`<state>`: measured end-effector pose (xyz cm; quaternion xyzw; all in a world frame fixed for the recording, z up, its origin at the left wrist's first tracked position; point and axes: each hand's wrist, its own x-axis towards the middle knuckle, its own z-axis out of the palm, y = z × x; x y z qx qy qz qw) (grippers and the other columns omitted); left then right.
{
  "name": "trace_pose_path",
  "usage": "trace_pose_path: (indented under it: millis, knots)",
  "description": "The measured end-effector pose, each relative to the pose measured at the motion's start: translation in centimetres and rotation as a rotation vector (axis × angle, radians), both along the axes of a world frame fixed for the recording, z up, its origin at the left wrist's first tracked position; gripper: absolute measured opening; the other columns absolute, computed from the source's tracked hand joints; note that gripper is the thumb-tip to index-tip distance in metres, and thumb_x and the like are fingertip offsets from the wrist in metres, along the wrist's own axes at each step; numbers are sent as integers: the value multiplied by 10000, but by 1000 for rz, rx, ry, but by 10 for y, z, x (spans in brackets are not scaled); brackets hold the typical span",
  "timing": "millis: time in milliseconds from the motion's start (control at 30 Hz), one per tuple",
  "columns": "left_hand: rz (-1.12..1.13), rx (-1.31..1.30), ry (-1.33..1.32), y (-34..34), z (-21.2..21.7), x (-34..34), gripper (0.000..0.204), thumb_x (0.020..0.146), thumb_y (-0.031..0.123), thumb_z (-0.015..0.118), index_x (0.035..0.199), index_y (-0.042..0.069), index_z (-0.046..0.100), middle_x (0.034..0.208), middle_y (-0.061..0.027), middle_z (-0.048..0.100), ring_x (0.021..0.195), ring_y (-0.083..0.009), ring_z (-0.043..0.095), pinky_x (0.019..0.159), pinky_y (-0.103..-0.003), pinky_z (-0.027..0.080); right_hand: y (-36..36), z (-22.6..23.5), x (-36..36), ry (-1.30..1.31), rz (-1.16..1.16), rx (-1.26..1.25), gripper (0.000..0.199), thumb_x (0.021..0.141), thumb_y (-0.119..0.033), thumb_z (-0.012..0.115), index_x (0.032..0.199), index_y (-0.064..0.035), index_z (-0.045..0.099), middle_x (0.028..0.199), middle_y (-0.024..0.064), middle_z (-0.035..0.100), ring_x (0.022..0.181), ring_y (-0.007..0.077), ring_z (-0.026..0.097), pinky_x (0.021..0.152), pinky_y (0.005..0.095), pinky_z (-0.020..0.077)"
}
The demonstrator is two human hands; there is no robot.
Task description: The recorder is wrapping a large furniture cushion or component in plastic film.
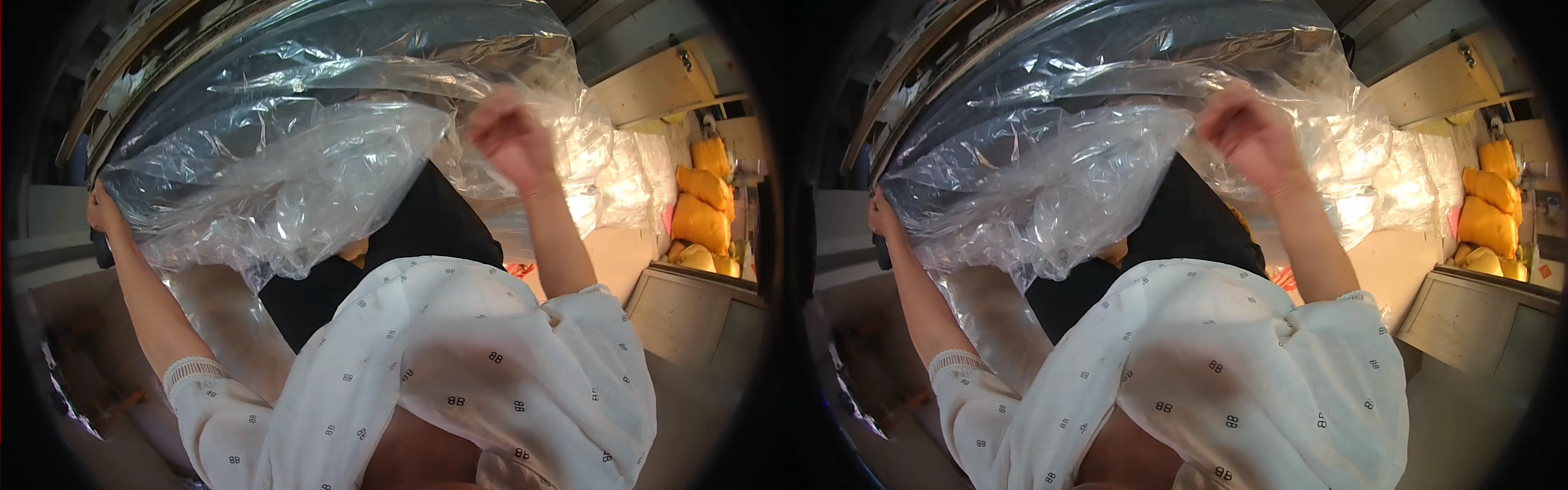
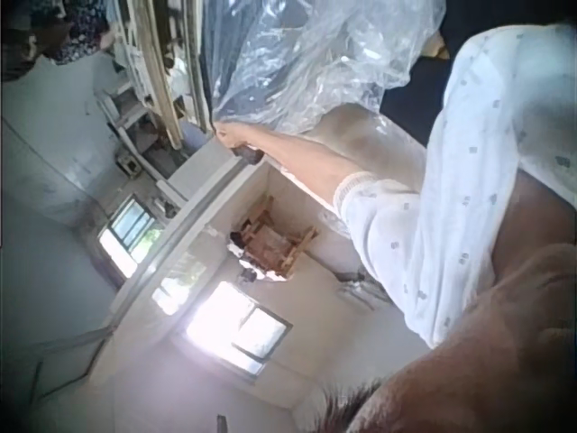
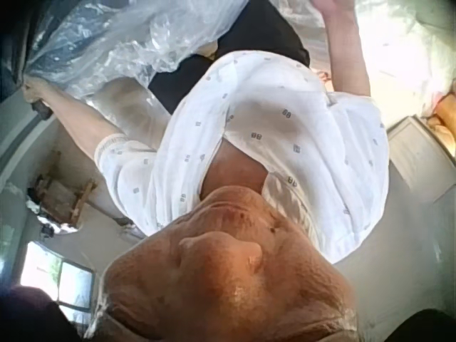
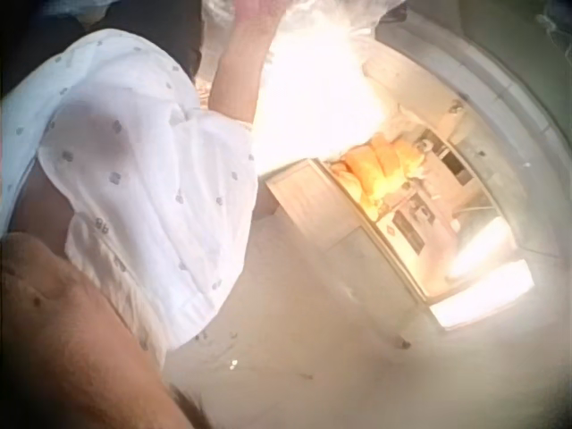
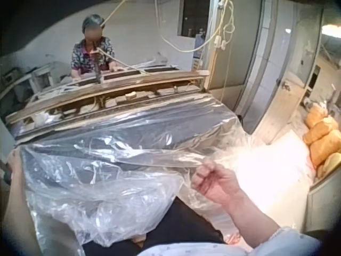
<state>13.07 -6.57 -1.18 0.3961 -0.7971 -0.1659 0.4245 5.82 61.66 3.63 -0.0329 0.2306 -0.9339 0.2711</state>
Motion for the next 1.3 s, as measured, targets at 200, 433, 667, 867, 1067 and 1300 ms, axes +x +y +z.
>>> trace_pose_path:
  millis: [200,433,667,867,1067,1300]
  knots:
    - [43,-55,-17,4,13,2,426,757,449,620,905,56,693,871,-108,676,834,-271,624,779,-326,452,73,5,-13,325,208,839,317,917,-330,390,736,-100,509,612,6,515,533,96,488,474,200,388]
    - [40,-127,-67,3,11,-8,397,763,419,629,881,45,689,841,-127,672,804,-272,621,755,-337,454,-26,-75,21,591,378,1237,367,859,-319,520,1094,-39,555,858,35,573,738,103,527,650,227,421]
    - [-57,34,12,33,24,9,380,768,393,651,877,31,683,839,-110,666,776,-231,607,746,-321,445,97,5,-32,743,-691,834,479,863,-367,518,1222,-54,467,1088,89,581,1003,199,543,852,368,449]
    - [-238,86,-26,34,22,-8,377,787,399,639,908,44,676,830,-83,664,776,-182,596,741,-291,437,142,-11,-13,1015,-347,738,478,832,-228,543,1256,-38,430,1143,101,538,1027,209,519,858,343,440]
    - [-199,14,-89,27,17,-3,381,805,403,615,916,42,668,802,-68,652,745,-172,580,715,-286,433,52,-77,30,794,-404,1537,423,825,-106,513,1235,-27,450,1147,88,522,1026,196,505,855,311,429]
    - [-355,33,-120,52,23,-15,366,813,383,623,901,29,662,791,-65,643,725,-163,571,696,-268,430,318,143,-78,975,-1230,2023,344,813,-55,552,1150,1,516,1071,99,611,1019,187,567,922,265,410]
